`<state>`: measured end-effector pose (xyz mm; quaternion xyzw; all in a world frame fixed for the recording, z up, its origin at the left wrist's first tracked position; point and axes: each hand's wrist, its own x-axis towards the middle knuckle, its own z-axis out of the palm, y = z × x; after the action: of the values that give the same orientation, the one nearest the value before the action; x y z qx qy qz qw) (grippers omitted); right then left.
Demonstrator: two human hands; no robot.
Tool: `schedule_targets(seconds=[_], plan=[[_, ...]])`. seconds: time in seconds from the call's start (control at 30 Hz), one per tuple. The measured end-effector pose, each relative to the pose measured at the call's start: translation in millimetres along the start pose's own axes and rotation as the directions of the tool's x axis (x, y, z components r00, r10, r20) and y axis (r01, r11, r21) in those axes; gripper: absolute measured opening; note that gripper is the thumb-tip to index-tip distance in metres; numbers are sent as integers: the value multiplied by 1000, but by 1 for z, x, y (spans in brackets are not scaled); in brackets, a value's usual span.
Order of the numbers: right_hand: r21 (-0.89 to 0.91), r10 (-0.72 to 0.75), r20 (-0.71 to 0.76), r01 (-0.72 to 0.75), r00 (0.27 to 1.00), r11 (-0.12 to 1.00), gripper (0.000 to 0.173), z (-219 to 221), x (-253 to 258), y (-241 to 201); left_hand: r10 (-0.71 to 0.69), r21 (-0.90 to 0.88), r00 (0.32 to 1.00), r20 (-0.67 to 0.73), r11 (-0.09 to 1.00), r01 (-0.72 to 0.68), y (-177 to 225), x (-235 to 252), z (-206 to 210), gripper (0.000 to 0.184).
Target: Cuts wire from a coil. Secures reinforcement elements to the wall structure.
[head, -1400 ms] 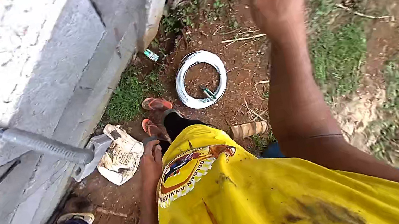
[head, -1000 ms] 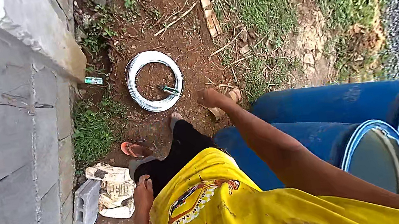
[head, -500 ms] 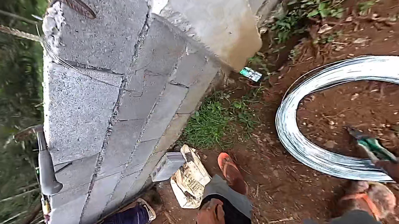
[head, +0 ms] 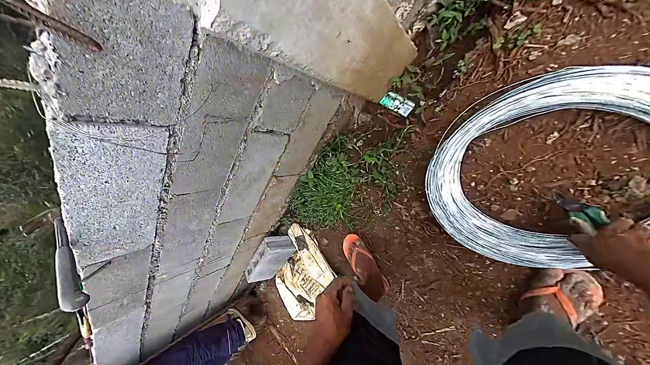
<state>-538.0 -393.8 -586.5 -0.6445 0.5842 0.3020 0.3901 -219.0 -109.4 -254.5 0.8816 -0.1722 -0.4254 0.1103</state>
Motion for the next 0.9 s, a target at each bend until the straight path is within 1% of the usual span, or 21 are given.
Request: schedule_targets(seconds=[0.07,0.13,0.17,0.23,0.3,0.33,0.37,0.4,0.43,0.47,0.5,0.53,0.57,0.63,0.7,0.73,0.8,0.87,0.9], plan=[[83,-74,10,73,997,994,77,-44,-42,-14,100,-9,994,-39,995,-101,41,9,-22,31],[226,-122,13,116,992,967,66,-89,-91,-24,193,-23,980,-38,981,-194,81,14,-41,31],[353,-121,3,112,993,929,59,-104,-111,-25,224,-21,974,-28,974,-224,94,17,-49,31],[603,-97,26,62,995,795,52,-119,-150,-17,276,6,961,24,961,-276,115,20,-59,30],[820,-23,11,4,1000,573,49,-113,-187,11,316,18,944,92,948,-319,133,21,-51,31],[902,42,36,-50,998,430,48,-114,-203,15,331,17,936,120,942,-336,141,24,-46,31],[948,116,140,-167,983,271,45,-121,-224,16,333,17,929,162,940,-340,146,27,-37,31],[953,153,263,-281,952,111,43,-128,-247,18,331,13,921,206,940,-341,146,31,-24,31],[981,163,190,-182,968,-62,43,-110,-257,28,325,12,912,251,941,-338,148,42,-5,31],[976,165,82,-46,983,-211,41,-89,-258,41,322,24,897,302,939,-344,151,57,19,31],[952,190,10,49,982,-302,34,-68,-258,52,311,60,880,359,933,-355,151,70,45,31],[934,246,6,82,969,-348,30,-45,-260,60,290,110,859,422,924,-366,143,80,68,32],[931,310,40,77,950,-358,29,-25,-263,66,262,157,836,483,913,-376,134,89,91,33],[943,432,128,26,893,-333,32,4,-251,85,205,189,809,551,913,-361,125,109,144,32],[964,486,193,-72,852,-257,34,35,-233,107,133,175,813,566,945,-276,119,118,185,32],[971,482,209,-121,851,-207,35,49,-223,115,83,167,835,544,965,-204,112,119,196,32],[975,466,219,-180,857,-128,35,66,-194,122,-26,109,905,424,994,-23,94,128,208,31],[977,456,211,-191,864,-90,33,68,-169,124,-159,-51,949,271,982,179,70,148,218,32],[978,455,209,-185,866,-98,34,65,-156,121,-198,-156,958,205,960,232,61,162,221,33]])
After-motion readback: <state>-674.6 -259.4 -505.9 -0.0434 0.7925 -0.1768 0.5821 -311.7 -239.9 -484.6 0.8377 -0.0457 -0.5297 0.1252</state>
